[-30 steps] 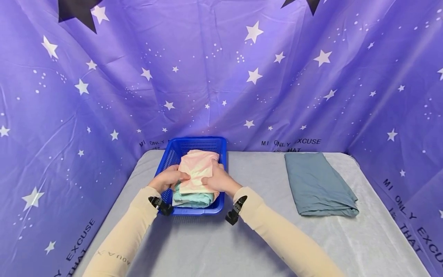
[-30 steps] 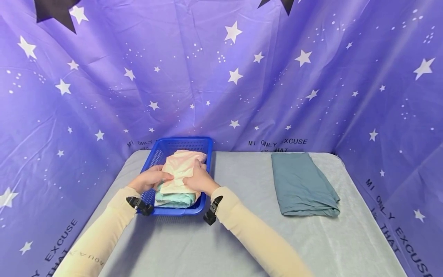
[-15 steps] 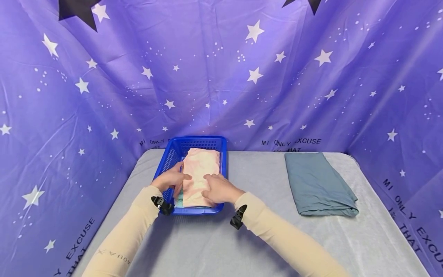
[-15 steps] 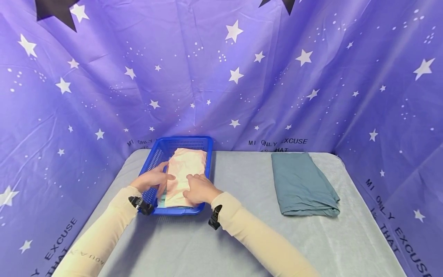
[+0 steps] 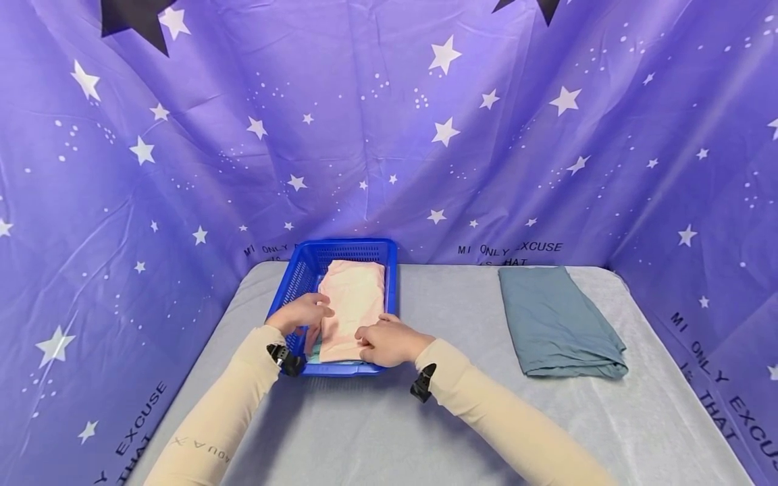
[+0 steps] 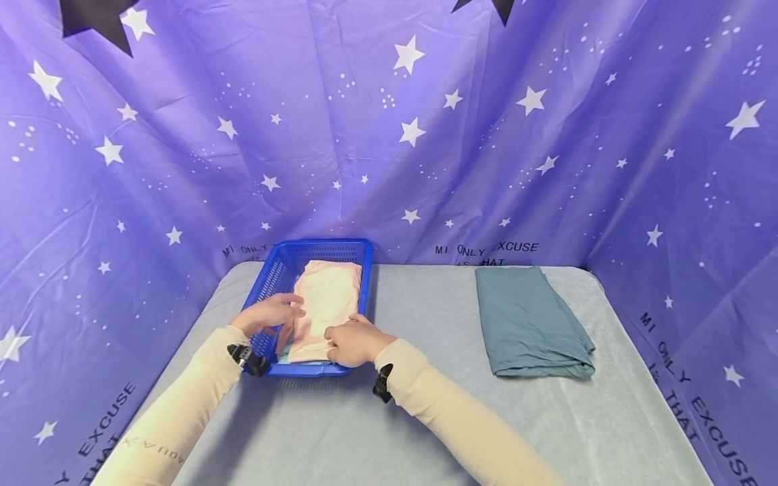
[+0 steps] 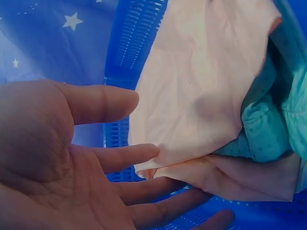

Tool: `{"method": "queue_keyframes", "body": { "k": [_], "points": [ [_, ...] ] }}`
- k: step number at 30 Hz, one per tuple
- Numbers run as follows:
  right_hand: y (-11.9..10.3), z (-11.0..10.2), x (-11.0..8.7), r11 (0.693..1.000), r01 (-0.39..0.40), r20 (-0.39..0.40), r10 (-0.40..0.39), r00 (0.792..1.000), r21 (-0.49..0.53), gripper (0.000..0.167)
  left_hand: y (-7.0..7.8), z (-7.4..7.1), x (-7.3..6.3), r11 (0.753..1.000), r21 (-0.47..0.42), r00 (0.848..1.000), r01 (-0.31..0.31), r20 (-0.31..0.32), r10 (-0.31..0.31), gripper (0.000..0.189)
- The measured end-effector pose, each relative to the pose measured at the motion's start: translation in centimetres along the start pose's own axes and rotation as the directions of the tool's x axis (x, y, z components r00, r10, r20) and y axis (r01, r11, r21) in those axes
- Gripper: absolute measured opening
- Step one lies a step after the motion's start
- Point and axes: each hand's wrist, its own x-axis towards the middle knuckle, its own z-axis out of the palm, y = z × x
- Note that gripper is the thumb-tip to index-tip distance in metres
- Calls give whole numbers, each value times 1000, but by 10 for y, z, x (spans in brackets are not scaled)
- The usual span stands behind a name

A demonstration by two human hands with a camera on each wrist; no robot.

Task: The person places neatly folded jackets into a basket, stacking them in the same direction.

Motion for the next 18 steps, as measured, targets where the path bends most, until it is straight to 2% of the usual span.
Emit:
{"method": "queue_keyframes", "body": {
  "k": [3,5,7,10,13,15,17,18],
  "points": [
    [3,-2,-4,996,30,-30,-27,999,84,30,4,1,-4,998,60,999,-33,-27,35,59],
    [5,-4,-8,989,52,-79,-41,996,140,33,8,2,-6,988,133,995,-73,-56,81,59],
    [8,-6,-12,977,78,-137,-52,989,196,32,13,3,-8,966,231,985,-116,-95,141,59],
    [13,-9,-20,963,117,-225,-61,972,244,30,21,5,-10,936,324,973,-141,-130,191,57],
    [21,-11,-30,945,130,-294,-39,955,300,26,29,8,-15,930,333,968,-156,-137,211,55],
    [28,-12,-37,923,136,-335,-8,942,359,22,35,10,-18,931,320,961,-177,-146,233,53],
    [37,-12,-45,889,133,-367,42,929,438,20,40,13,-22,931,293,947,-219,-166,274,50],
    [41,-11,-49,865,136,-380,67,922,482,20,43,14,-23,927,284,935,-246,-182,304,48]
  ]
}}
